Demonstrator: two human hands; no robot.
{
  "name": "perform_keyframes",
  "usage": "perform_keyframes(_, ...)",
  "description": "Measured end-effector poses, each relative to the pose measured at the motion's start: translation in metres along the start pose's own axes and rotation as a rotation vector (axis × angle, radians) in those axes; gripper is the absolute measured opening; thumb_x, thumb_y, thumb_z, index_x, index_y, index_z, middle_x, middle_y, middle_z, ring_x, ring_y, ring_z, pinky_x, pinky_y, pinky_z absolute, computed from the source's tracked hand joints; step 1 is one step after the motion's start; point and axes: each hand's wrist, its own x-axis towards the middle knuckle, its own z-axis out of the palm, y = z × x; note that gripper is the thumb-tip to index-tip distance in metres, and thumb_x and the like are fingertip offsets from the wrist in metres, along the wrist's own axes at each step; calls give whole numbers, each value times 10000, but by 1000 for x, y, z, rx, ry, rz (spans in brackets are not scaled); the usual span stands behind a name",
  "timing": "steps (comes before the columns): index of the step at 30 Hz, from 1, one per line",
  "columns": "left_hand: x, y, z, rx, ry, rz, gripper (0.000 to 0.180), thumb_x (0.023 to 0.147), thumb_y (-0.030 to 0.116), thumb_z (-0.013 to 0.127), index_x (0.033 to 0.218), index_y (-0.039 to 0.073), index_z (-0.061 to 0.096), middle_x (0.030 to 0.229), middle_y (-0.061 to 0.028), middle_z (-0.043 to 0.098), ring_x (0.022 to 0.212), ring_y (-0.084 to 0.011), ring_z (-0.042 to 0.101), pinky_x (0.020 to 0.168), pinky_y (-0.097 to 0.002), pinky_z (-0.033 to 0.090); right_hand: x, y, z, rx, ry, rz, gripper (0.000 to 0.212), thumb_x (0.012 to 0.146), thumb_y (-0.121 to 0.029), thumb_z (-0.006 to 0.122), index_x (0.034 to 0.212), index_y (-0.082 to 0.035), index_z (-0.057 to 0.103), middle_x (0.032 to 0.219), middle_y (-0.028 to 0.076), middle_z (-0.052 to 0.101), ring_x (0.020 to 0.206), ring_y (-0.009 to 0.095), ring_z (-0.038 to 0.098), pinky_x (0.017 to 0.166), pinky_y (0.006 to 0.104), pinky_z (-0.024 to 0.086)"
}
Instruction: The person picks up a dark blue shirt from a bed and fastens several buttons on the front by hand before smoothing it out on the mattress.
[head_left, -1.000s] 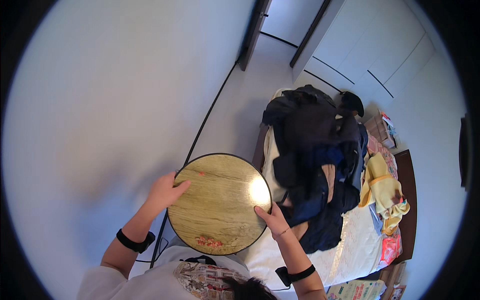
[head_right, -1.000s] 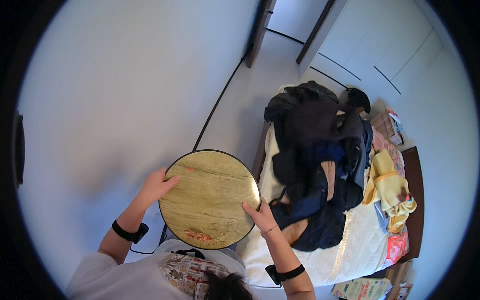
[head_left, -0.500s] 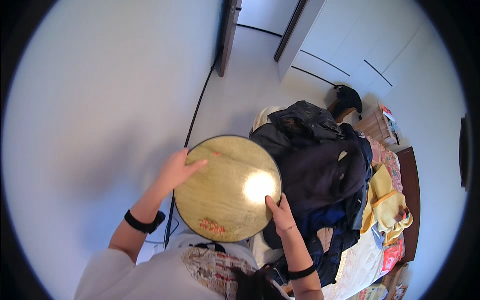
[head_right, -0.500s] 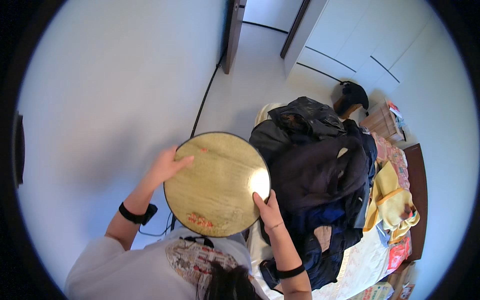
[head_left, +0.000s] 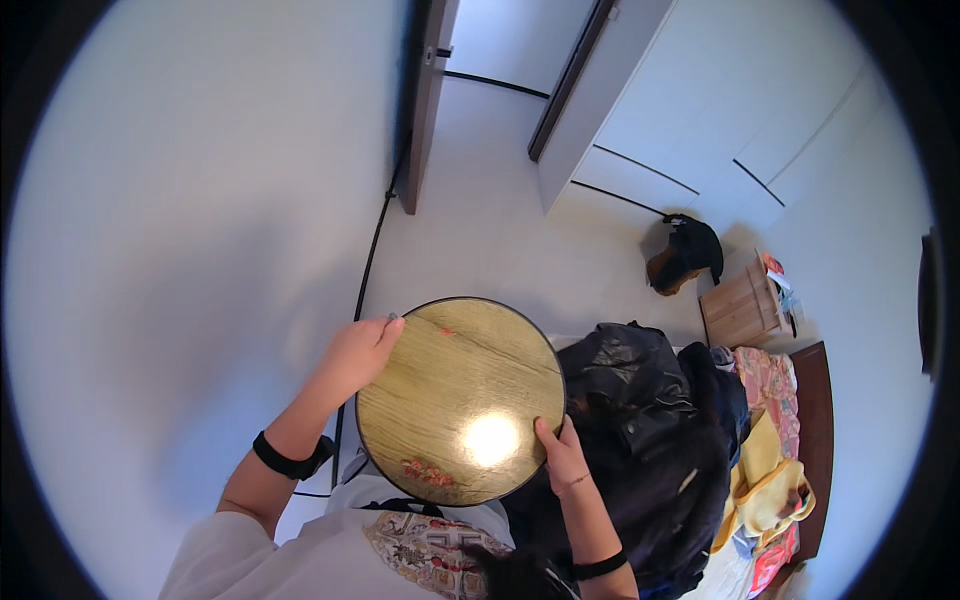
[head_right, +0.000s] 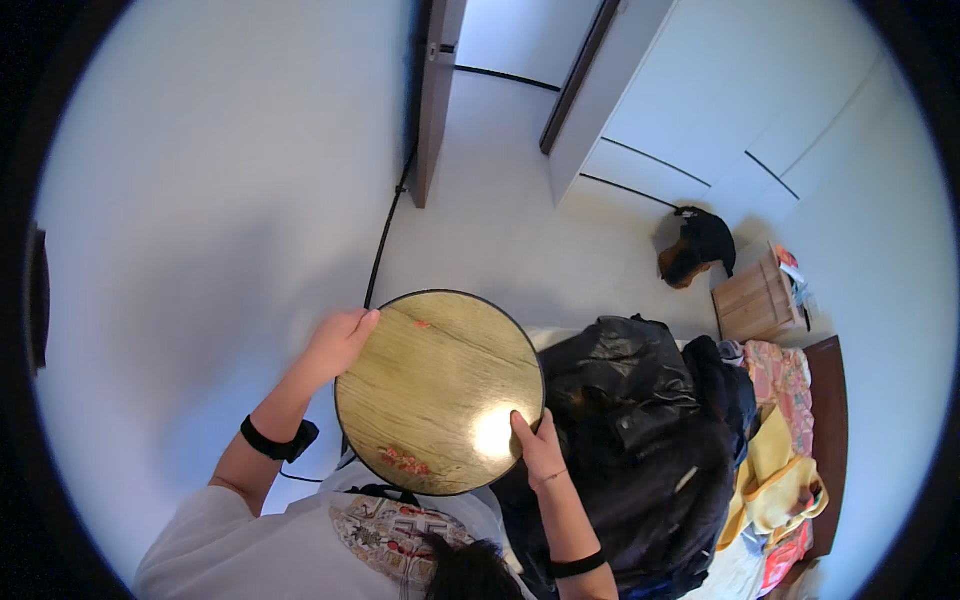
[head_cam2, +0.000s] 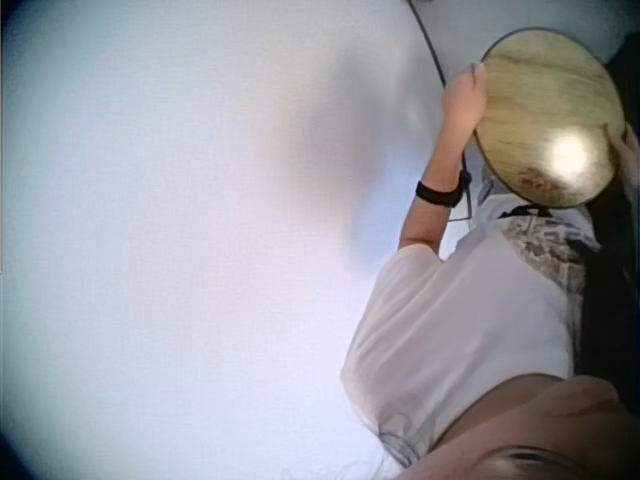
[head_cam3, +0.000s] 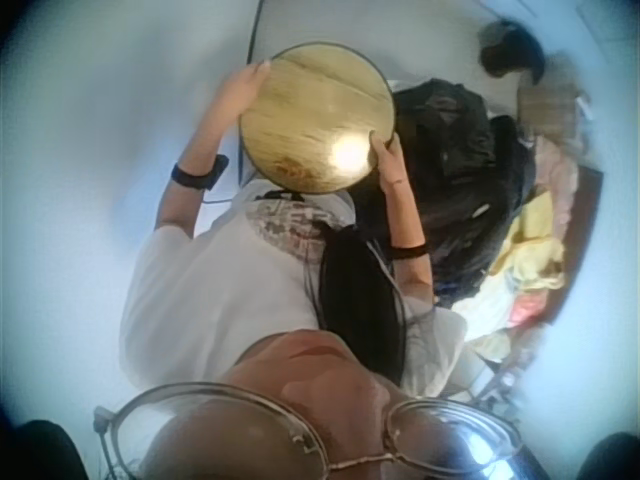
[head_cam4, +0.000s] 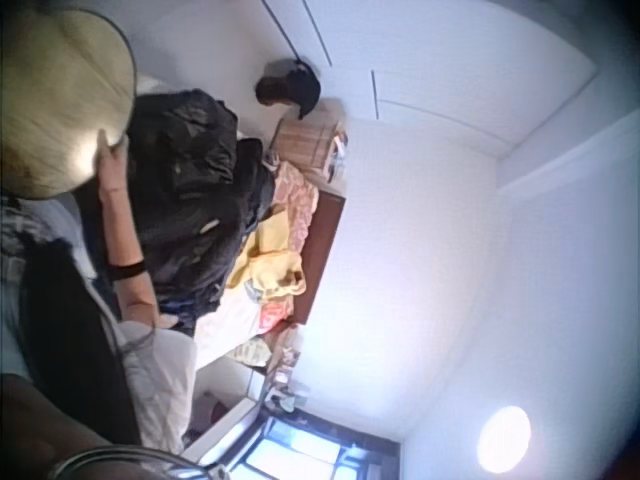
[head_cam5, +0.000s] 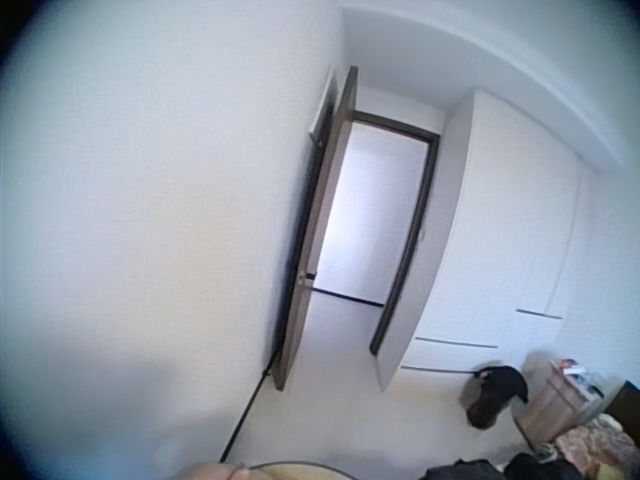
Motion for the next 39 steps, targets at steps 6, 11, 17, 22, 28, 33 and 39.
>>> perform_keyframes(6,175,-9,-21,14,-54,127,466,997,391,365,833,5,569,798,-215,619,782,-419,588,676,-488,450,109,-50,47,62,143,-7,443,922,-206,642,1270,-9,451,1165,77,568,1065,166,529,920,316,426)
perform_keyframes(11,304,14,-33,8,-161,148,507,951,475,467,855,-11,573,788,-214,620,782,-395,603,691,-435,463,184,-93,70,74,253,-14,473,915,-198,649,1284,12,442,1157,65,572,1076,153,514,945,305,406)
perform_keyframes(17,422,56,-11,-9,-334,262,538,773,522,686,935,10,643,847,-157,679,809,-322,658,702,-408,500,274,-124,45,164,292,-46,515,843,-129,724,1243,50,453,1168,102,578,1069,175,541,943,322,427)
perform_keyframes(22,525,91,18,76,-458,324,605,674,507,768,988,7,638,935,-172,684,879,-334,655,765,-408,502,361,-156,9,170,333,-59,579,783,-132,755,1241,44,448,1145,106,578,1065,184,547,913,324,450)
perform_keyframes(28,635,137,55,114,-563,383,604,675,489,773,1015,11,633,949,-171,685,891,-328,658,782,-405,504,437,-194,-22,242,430,-16,580,775,-151,753,1231,37,447,1128,103,573,1052,185,541,910,318,448)
perform_keyframes(33,734,181,117,180,-734,496,604,706,501,746,1056,24,623,992,-167,680,939,-323,648,817,-405,497,494,-204,-46,230,579,76,534,802,-125,701,1252,11,447,1152,83,569,1067,176,537,895,319,453)
perform_keyframes(39,839,261,201,289,-925,740,606,731,501,725,1100,36,601,1005,-167,676,958,-317,644,818,-408,498,545,-228,-67,406,859,47,505,795,-94,688,1226,19,453,1118,96,580,1017,185,565,875,306,462)
